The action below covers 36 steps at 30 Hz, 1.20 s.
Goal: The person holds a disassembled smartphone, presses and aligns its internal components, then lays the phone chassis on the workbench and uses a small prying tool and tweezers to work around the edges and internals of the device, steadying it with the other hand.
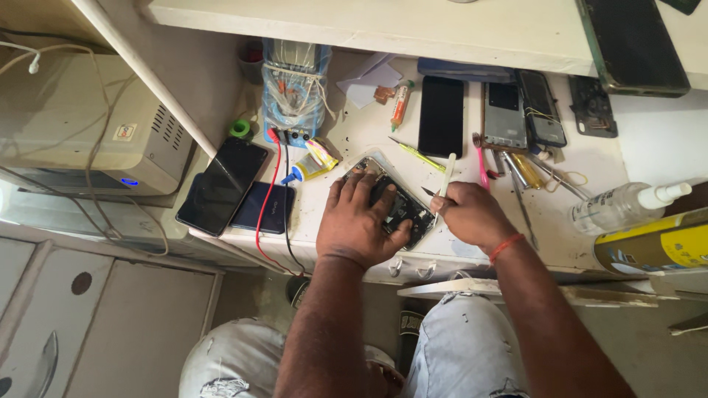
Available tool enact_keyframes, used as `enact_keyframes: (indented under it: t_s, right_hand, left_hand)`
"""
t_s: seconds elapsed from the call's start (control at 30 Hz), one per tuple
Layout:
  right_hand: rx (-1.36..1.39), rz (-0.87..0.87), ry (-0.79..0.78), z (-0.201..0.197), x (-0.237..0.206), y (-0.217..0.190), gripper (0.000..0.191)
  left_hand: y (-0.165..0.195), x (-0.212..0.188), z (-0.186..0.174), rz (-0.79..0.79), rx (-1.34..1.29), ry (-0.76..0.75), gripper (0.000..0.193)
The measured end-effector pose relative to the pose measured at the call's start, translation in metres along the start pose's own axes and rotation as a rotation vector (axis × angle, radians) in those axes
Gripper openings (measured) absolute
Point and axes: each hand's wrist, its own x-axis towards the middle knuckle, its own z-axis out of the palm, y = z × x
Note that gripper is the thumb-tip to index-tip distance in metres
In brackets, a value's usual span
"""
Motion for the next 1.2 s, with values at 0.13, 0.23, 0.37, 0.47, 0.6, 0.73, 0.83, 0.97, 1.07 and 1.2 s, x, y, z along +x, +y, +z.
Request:
enact_keyframes:
  t_s: [0.13, 0.23, 0.37, 0.47, 0.6, 0.73, 0.83, 0.97, 1.07, 1.2]
  right_hand:
    - [0.253, -0.159, 0.077, 0.004, -0.001, 0.012, 0.022]
    - [0.251, -0.159, 0.16, 0.01, -0.001, 0.018, 0.019]
    - [0.029, -0.214, 0.267, 0.014, -0.002, 0.017, 0.02]
    - [0.049, -0.238, 0.241, 0.011, -0.001, 0.015, 0.019]
    - [0.043, -0.125, 0.023, 0.002, 0.007, 0.016, 0.022]
    - [0.17, -0.198, -0.044, 0.0, 0.015, 0.017, 0.02]
    - [0.159, -0.18, -0.061, -0.001, 0.015, 0.014, 0.02]
    - [0.118, 0.073, -0.116, -0.005, 0.011, 0.007, 0.024]
    - [0.185, 0.178, -0.108, -0.004, 0.009, 0.003, 0.024]
    - [0.125, -0.111, 0.01, 0.002, 0.007, 0.009, 0.021]
  left_hand:
    - [0.0, 0.0, 0.001, -0.002, 0.0, -0.006, 0.063]
    - [0.0, -0.001, 0.002, 0.001, 0.018, -0.002, 0.064]
    - [0.0, -0.001, 0.002, 0.003, -0.004, 0.004, 0.063]
    - [0.0, 0.0, 0.002, -0.004, 0.006, 0.0, 0.064]
    - [-0.001, 0.0, 0.002, 0.009, 0.008, 0.008, 0.063]
    - [-0.001, -0.001, 0.002, 0.007, -0.007, 0.023, 0.063]
    - [-0.001, 0.0, 0.002, 0.005, -0.009, 0.025, 0.062]
    - [0.0, 0.0, 0.002, 0.011, -0.016, 0.031, 0.062]
    - [0.0, 0.0, 0.003, 0.007, -0.018, 0.041, 0.062]
    - [-0.001, -0.001, 0.003, 0.001, -0.031, 0.041, 0.062]
